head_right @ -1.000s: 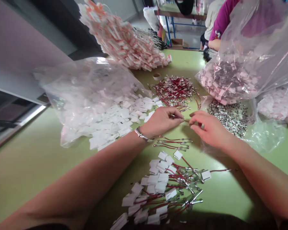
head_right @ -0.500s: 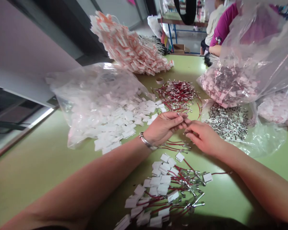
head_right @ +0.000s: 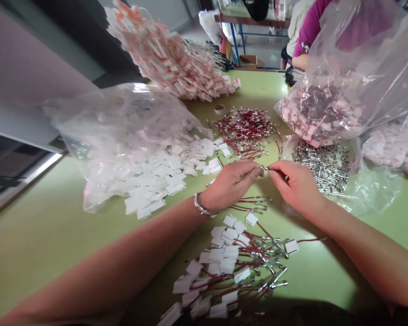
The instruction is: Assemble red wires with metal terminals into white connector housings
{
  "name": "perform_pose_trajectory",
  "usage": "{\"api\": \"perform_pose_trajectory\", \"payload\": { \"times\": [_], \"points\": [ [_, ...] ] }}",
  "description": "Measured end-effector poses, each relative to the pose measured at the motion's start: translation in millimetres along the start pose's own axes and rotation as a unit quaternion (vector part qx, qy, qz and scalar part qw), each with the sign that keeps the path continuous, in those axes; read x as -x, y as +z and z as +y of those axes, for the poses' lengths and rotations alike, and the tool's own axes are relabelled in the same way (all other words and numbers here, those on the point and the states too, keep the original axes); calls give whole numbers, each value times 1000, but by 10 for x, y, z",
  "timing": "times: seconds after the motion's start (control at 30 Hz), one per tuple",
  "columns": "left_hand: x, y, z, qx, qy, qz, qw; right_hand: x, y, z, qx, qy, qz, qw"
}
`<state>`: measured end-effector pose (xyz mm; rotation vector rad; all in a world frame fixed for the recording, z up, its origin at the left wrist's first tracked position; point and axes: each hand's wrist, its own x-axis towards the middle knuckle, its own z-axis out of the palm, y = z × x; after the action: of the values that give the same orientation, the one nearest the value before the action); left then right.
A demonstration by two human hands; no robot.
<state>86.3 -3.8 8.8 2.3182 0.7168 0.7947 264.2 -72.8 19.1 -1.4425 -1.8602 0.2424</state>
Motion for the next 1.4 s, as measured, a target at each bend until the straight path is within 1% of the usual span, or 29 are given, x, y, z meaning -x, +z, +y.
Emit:
{"api": "perform_pose_trajectory", "payload": {
  "times": [0.07,0.17,0.33,0.43,0.5,0.6,0.67,0.73,0.77,0.83,0.87,0.93,1.0,1.1,1.13,1.17,1.23,1.27,1.3,1.33,1.4],
  "points": [
    [-4,-10,0,3,-18,-9,1000,0,3,0,0,8,13,1000],
    [-2,-13,0,15,-32,-38,999,0,10,0,3,-5,-8,1000],
    [10,-18,-17,-6,0,-47,999,2,21,24,-18,13,-43,999],
    [26,-39,-43,-68,20,-63,995,2,-10,36,-9,5,-71,997],
    [43,-53,-55,-127,49,-99,986,17,-36,30,-16,27,-121,992],
    [63,-54,-44,-192,93,-193,958,69,-45,0,-52,112,-206,971],
    [61,-40,-26,-221,95,-244,939,99,-30,-21,-59,156,-237,957],
    [42,-25,-16,-234,79,-266,932,92,-19,-22,-53,170,-250,952],
    [28,-22,-17,-235,68,-266,932,70,-22,-10,-43,163,-256,952],
    [-4,-33,-28,-231,51,-258,937,-8,-41,46,5,121,-256,959],
    [-20,-50,-33,-230,45,-252,939,-57,-54,89,48,94,-241,965],
    [-45,-110,-30,-225,29,-241,944,-147,-71,188,151,43,-183,970],
    [-62,-198,-6,-211,-2,-255,944,-200,-55,273,231,-5,-141,963],
    [-78,-319,30,-200,-61,-292,933,-178,34,297,274,-73,-153,947],
    [-82,-338,27,-202,-80,-285,934,-150,72,273,278,-86,-154,944],
    [-87,-340,12,-206,-96,-261,938,-116,108,237,282,-90,-149,944],
    [-99,-291,-53,-218,-113,-180,952,-49,170,146,281,-90,-144,945],
    [-107,-245,-99,-227,-110,-140,958,-21,192,102,275,-88,-151,945],
    [-118,-191,-148,-235,-99,-113,960,1,208,66,264,-85,-161,947],
    [-132,-135,-197,-243,-88,-99,961,14,217,42,249,-82,-171,950],
    [-166,-36,-286,-250,-80,-97,960,10,204,39,205,-76,-179,959]
  ]
}}
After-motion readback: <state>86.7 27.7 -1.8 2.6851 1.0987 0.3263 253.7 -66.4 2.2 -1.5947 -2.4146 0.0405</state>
